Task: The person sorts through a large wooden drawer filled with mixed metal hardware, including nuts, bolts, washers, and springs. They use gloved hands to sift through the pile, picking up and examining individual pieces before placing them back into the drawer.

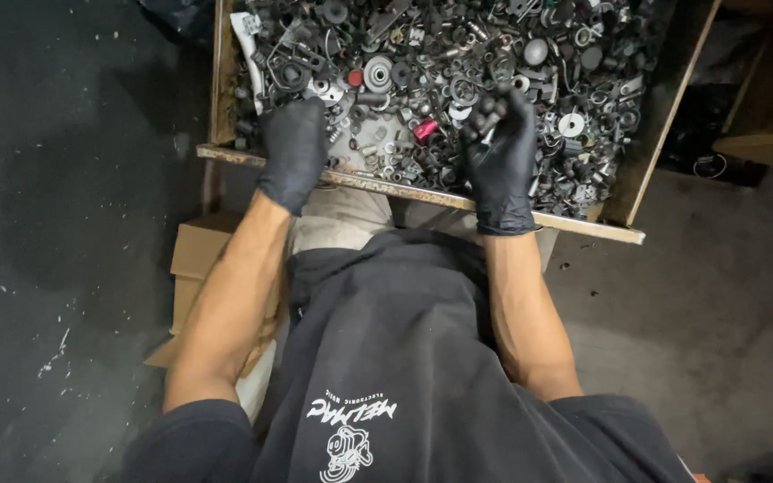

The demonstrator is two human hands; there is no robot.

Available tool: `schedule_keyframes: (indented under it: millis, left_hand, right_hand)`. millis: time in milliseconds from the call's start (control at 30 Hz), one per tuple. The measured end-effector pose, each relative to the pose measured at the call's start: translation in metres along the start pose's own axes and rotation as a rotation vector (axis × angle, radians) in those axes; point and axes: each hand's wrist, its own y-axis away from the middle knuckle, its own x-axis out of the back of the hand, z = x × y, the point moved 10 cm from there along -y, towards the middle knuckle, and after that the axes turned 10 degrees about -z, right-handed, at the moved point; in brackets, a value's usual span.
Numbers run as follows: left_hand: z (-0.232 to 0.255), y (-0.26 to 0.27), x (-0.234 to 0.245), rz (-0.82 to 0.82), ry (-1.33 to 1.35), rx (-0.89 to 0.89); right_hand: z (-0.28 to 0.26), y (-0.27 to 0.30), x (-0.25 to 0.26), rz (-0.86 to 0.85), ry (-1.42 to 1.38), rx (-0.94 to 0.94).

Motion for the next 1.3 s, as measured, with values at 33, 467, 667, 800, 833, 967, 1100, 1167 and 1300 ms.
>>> schedule_keyframes:
  millis: [33, 467, 667, 800, 833, 967, 1100, 1167, 1300]
  left_hand:
    - [0.003, 0.002, 0.006, 0.001, -0.034, -0.016]
    - [0.079, 0.007, 0.076, -0.170, 0.987, -0.157]
    - [0.140, 0.020, 0.059, -0.116, 0.904, -0.297]
    - [0.084, 0.006, 0.056, 0.051, 0.506, -0.278]
    - [0.089, 0.003, 0.052, -0.030, 0.340, -0.417]
    - [0.079, 0.002, 0.009, -0.349, 0.172, -0.660]
    - [0.079, -0.001, -0.009, -0.286, -0.124, -0.800]
    - [0.078, -0.002, -0.007, -0.267, -0.111, -0.853]
    - [0.074, -0.003, -0.021, -0.392, -0.027, -0.779]
  right_hand:
    - [0.005, 0.000, 0.004, -0.002, 0.004, -0.052]
    - [0.031, 0.024, -0.054, -0.174, 0.151, -0.357]
    - [0.033, 0.019, -0.038, -0.146, 0.052, -0.303]
    - [0.025, 0.009, -0.012, -0.105, -0.150, -0.246]
    - [0.028, 0.005, -0.009, -0.118, -0.116, -0.262]
    - [0.032, -0.001, -0.006, -0.090, -0.038, -0.265]
    - [0.031, -0.004, 0.009, -0.033, -0.031, -0.248]
    - [0.029, -0.004, -0.001, -0.081, 0.007, -0.241]
    - [0.029, 0.000, -0.006, -0.077, 0.029, -0.245]
